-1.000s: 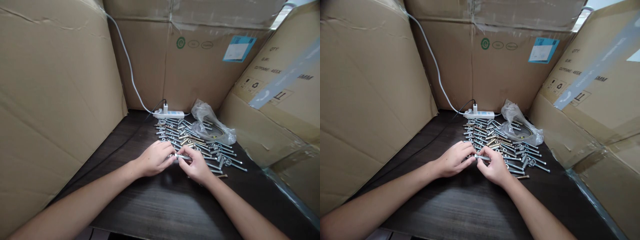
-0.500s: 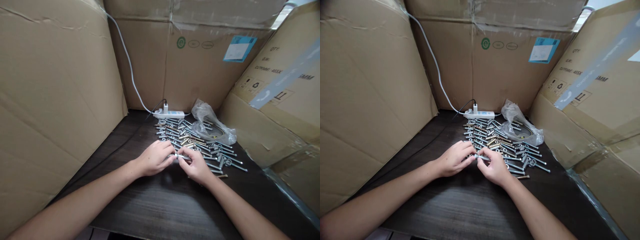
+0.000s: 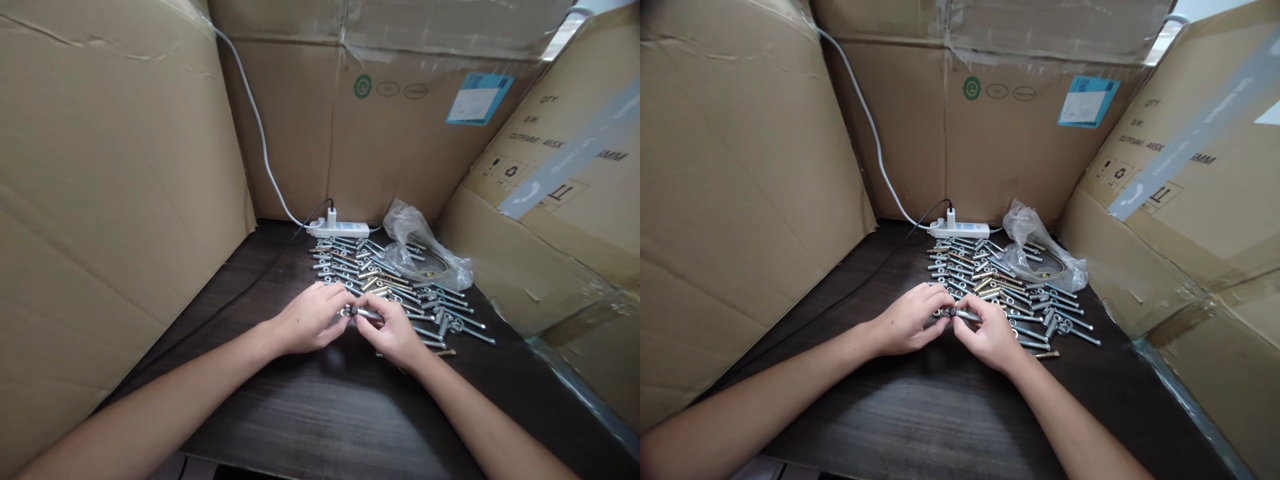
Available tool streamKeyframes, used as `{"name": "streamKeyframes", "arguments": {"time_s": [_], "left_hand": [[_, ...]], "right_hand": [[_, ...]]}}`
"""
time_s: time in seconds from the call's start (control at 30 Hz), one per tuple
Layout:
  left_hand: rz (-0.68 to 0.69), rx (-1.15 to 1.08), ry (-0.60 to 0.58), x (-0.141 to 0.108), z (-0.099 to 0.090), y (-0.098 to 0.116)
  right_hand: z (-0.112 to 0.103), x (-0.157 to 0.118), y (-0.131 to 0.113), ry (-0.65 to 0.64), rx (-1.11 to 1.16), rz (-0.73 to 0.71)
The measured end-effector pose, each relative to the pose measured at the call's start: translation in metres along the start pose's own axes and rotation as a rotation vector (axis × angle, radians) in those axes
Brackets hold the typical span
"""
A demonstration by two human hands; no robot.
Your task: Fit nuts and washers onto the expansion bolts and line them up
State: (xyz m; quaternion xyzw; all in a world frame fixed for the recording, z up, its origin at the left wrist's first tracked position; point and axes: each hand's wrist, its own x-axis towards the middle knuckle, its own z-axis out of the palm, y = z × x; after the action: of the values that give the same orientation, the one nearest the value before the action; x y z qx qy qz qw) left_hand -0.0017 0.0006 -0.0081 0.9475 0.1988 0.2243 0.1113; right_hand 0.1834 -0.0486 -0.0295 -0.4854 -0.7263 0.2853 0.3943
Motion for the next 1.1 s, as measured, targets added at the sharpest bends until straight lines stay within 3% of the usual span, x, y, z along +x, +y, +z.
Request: {"name": "streamKeyframes", "arguments": {"time_s": [0.23,0.5,0.7,0.9,1.1], "left_hand": [[-0.047,-0.009,-0.052,0.0015,-0.0020,-0.0005],[-0.026,-0.052,0.048,-0.0012,-0.0004,0.0001],[-0.038,-0.018,-0.037,0.0009,-0.0016,-0.0011],[-0.026,-0.055,0.050,-0.0007,0.0008,0.0007],[-0.021,-0.020,-0.020,0.0016,-0.0010,-0.0013]], "right_hand": [[0.0017,0.0000,-0.0014,0.009,-0.035,-0.003],[0.0014,-0.0005,0.0000,0.004,0.001,0.000],[0.0000,-0.0001,-0.0014,0.001,-0.031,-0.022],[0.0001,0.0007,0.0007,0.002,-0.027,-0.002],[0.0001,-0.0005,-0.0022,0.010,-0.035,-0.035]]}}
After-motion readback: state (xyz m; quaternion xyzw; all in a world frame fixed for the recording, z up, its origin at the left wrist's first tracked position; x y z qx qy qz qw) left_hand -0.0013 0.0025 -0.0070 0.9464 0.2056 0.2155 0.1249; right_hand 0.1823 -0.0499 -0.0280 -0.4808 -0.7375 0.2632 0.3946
